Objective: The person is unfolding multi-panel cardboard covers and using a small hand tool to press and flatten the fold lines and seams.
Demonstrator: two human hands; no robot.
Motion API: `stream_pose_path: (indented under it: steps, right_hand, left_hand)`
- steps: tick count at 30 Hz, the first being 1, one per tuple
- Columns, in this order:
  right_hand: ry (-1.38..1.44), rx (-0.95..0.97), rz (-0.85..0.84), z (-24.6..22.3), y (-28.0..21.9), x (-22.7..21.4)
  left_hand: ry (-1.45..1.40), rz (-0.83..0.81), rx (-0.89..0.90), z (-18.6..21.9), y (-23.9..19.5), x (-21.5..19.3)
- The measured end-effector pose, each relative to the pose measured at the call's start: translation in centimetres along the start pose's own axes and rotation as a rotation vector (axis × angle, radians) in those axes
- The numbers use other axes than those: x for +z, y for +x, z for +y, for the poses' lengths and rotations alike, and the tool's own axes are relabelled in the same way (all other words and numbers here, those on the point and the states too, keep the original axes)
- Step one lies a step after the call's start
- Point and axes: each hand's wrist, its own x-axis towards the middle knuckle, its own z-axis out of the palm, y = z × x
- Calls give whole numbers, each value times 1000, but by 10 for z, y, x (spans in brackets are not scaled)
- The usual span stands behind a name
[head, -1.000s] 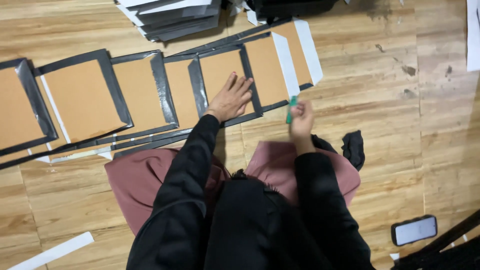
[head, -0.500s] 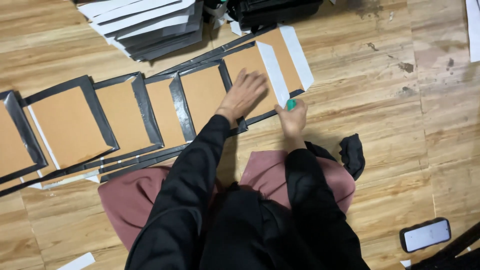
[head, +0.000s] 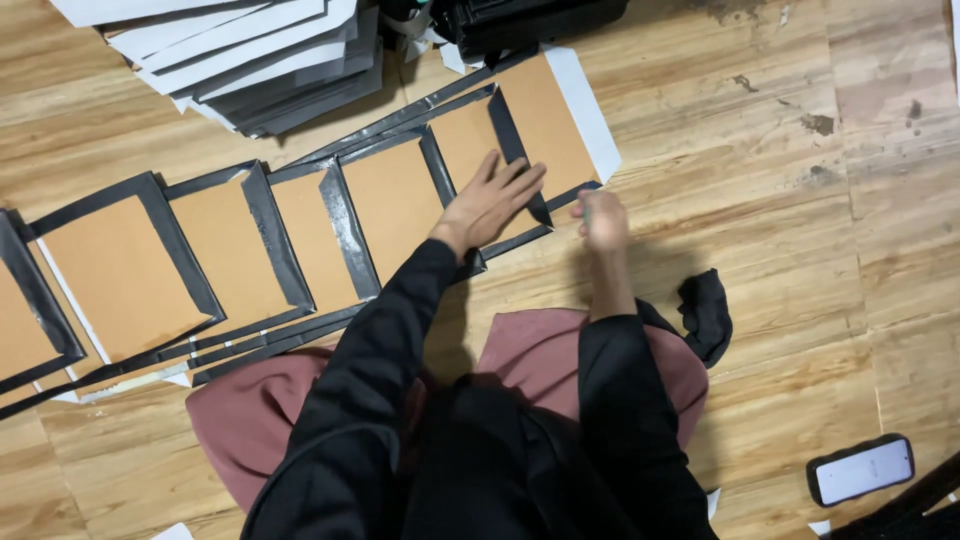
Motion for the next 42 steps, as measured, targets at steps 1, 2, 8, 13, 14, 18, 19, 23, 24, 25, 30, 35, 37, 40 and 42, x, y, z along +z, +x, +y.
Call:
stream_pose_path:
  steps: [1, 2, 8, 13, 14, 18, 19, 23, 24, 25, 30, 35, 37, 40, 42]
  right_hand:
    - [248, 100, -66, -4, 1, -7]
    - [496, 201, -131, -7, 2, -13]
    - [327, -722, 158, 10, 5, 19]
    - [-363, -844, 55, -75, -4, 48]
    - [-469, -798, 72, -95, -6, 55]
    - [-561, -907, 19, -136, 49, 95]
    - [-532, -940, 9, -146, 57, 101]
    - [-488, -977, -128, -164, 58, 91]
    - [-491, -973, -126, -150, 51, 83]
    - [-543, -957, -122, -137, 43, 74]
    - [-565, -1213, 226, -21, 13, 41]
    - [-469, -939, -243, -16, -57, 6]
    - [-570, -889, -225, -10, -60, 8]
    - [-531, -701, -242, -5, -64, 2]
    - [-395, -571, -267, 1, -50, -5]
  left_hand:
    - [-101, -11, -27, 1, -10, 2]
    - [-201, -23, -55, 2, -20, 4]
    - [-226, 118, -95, 6, -34, 36]
    - [-198, 210, -118, 4, -35, 39]
    - [-201, 245, -121, 3, -36, 38]
    - [-240, 311, -141, -2, -36, 19]
    - [-229, 306, -136, -4, -36, 13]
    - [-215, 274, -121, -8, -37, 4]
    - [-219, 276, -119, -6, -38, 8]
    - [-207, 315, -149, -5, -38, 12]
    - [-228, 298, -264, -4, -38, 13]
    - [-171, -42, -170, 4, -35, 2]
    - [-129, -92, -172, 9, -30, 7]
    - [-105, -137, -196, 14, -28, 17]
    - [-119, -119, -212, 10, -26, 15]
